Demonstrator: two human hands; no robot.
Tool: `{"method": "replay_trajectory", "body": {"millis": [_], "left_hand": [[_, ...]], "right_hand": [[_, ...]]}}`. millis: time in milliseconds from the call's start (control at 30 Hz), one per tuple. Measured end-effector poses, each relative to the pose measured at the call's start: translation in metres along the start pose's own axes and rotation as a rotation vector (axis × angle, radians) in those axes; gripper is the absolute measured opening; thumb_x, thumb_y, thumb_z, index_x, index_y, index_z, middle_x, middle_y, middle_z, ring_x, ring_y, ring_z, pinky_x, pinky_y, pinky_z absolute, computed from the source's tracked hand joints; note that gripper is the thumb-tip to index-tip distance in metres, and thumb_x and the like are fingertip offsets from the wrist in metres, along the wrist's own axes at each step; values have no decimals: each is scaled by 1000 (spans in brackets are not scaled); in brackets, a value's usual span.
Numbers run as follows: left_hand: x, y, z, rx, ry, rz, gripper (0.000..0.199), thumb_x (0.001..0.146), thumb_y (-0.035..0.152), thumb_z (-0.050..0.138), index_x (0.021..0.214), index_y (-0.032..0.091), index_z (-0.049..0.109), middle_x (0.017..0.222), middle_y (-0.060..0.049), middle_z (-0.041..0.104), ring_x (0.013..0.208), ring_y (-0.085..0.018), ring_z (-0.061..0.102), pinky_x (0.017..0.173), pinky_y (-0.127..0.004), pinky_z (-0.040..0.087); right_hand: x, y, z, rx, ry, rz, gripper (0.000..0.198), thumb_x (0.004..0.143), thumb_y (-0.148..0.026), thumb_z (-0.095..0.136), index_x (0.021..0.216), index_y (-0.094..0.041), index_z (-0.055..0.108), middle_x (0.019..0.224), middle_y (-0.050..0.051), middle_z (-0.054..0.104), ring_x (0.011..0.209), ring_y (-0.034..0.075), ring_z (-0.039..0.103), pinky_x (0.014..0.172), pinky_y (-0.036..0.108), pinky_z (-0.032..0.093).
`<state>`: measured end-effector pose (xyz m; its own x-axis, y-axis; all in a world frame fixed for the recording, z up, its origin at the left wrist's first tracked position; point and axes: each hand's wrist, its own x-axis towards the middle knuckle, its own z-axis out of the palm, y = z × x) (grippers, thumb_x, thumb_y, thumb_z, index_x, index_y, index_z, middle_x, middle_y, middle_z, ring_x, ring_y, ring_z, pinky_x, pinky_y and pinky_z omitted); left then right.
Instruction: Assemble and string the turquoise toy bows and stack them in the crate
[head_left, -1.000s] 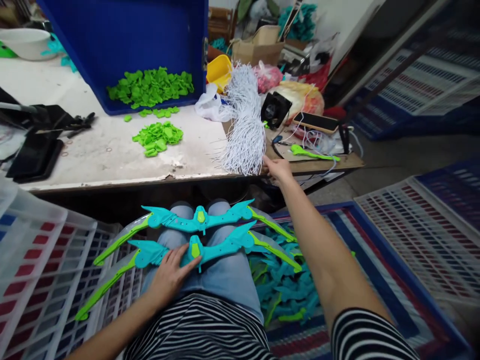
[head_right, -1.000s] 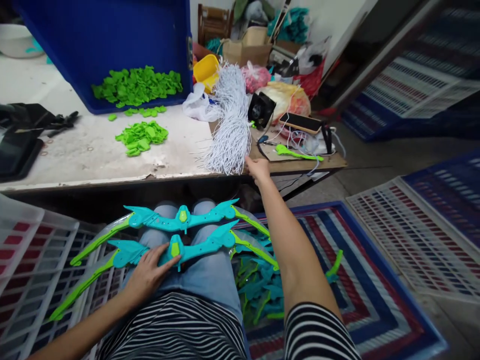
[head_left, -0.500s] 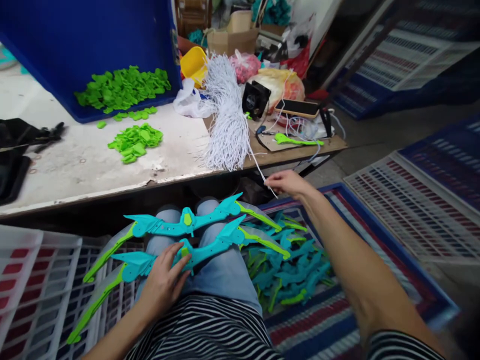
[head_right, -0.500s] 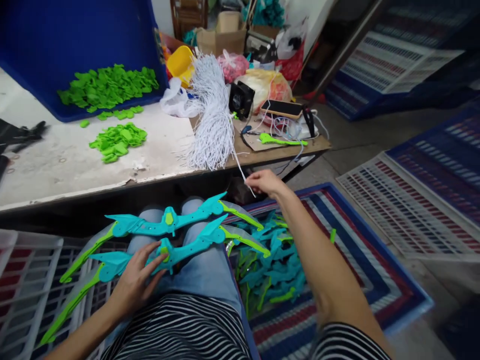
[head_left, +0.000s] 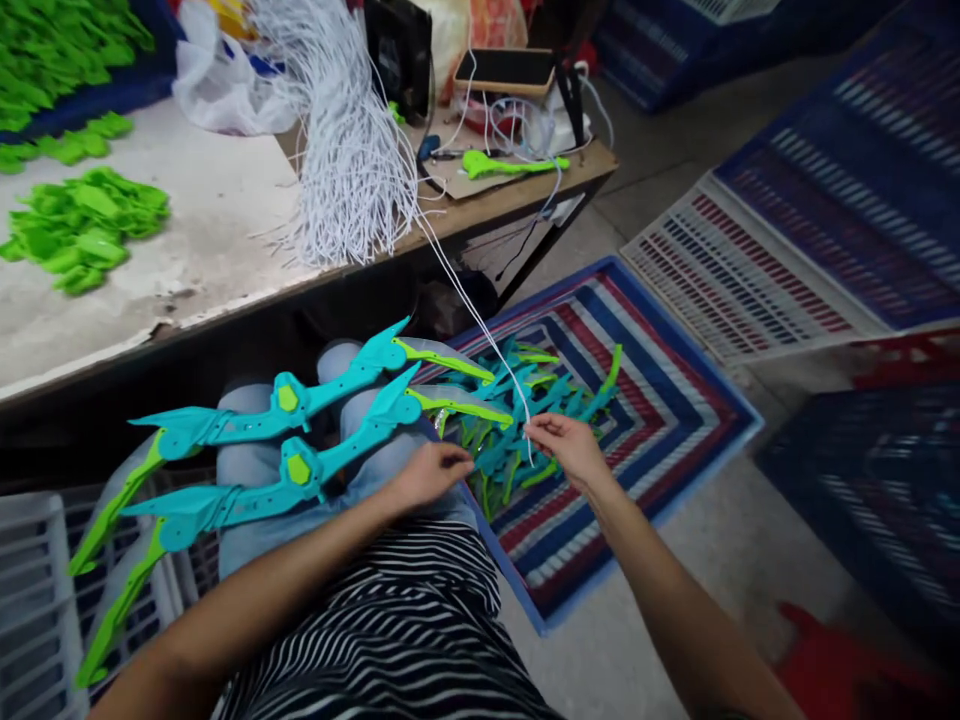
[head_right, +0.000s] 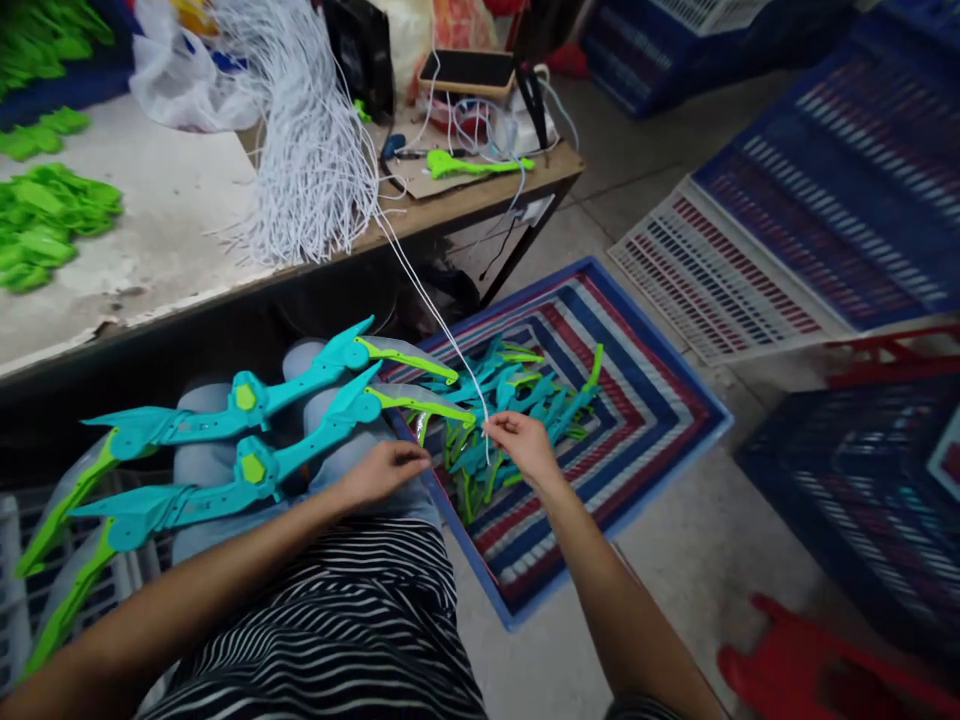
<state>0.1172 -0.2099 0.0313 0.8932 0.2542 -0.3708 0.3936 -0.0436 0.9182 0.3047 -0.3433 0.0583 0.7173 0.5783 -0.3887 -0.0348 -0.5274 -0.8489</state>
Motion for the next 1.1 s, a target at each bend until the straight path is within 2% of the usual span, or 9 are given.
{"method": "replay_trajectory", "body": {"millis": [100, 167, 233, 433, 600, 733, 867, 1100], "left_hand": [[32, 2, 14, -312, 89, -222, 14, 82, 21, 58, 86, 11, 67, 70, -1, 64, 66, -12, 57, 64, -23, 47], [45, 2, 21, -498, 135, -295, 11, 81, 19, 60, 79, 11, 66, 61, 0, 59, 57, -10, 53, 56, -21, 42], [54, 1, 26, -592, 145, -328, 11, 81, 19, 62, 75, 11, 65, 57, 1, 57, 53, -9, 52, 52, -19, 39], [68, -4, 31, -668, 129, -352, 14, 81, 18, 64, 69, 11, 63, 58, 0, 59, 51, -7, 53, 50, -18, 36], [78, -5, 33, -726, 78, -362, 7, 82, 14, 62, 82, 11, 68, 64, -1, 63, 55, -8, 57, 53, -18, 40], [83, -4, 36, -758, 46, -373, 12, 82, 7, 56, 81, 10, 68, 64, -2, 64, 55, -9, 59, 55, -20, 43], [84, -5, 37, -778, 29, -365, 10, 81, 6, 59, 78, 10, 68, 63, -1, 64, 53, -8, 58, 54, -19, 42], [88, -7, 43, -789, 20, -323, 12, 81, 7, 58, 75, 10, 68, 60, -1, 63, 52, -8, 57, 51, -17, 40]], "right_hand": [[6, 16, 15, 56, 97, -123, 43, 53, -57, 75, 65, -19, 61, 53, -2, 56, 48, 11, 46, 46, 25, 36], [9, 26, 21, 62, 147, -211, 40, 57, -56, 74, 65, -19, 61, 56, -1, 58, 50, 12, 49, 49, 26, 40], [11, 34, 25, 26, 181, -279, 36, 61, -53, 72, 67, -19, 63, 59, 1, 61, 52, 13, 51, 52, 27, 42], [5, 49, 30, -221, 282, -464, 25, 78, -42, 61, 74, -19, 67, 70, 3, 67, 55, 14, 54, 53, 26, 43], [1, 53, 39, -346, 366, -632, 22, 86, -37, 57, 76, -20, 66, 72, 2, 67, 58, 14, 56, 54, 27, 44], [2, 60, 43, -429, 395, -736, 19, 89, -32, 54, 78, -21, 65, 74, 3, 66, 66, 17, 60, 59, 29, 47], [3, 64, 41, -528, 428, -838, 14, 90, -25, 53, 82, -21, 64, 78, 4, 67, 75, 18, 62, 67, 32, 49], [2, 65, 43, -657, 439, -915, 12, 90, -19, 54, 85, -21, 64, 80, 6, 67, 77, 19, 61, 71, 32, 48]]}}
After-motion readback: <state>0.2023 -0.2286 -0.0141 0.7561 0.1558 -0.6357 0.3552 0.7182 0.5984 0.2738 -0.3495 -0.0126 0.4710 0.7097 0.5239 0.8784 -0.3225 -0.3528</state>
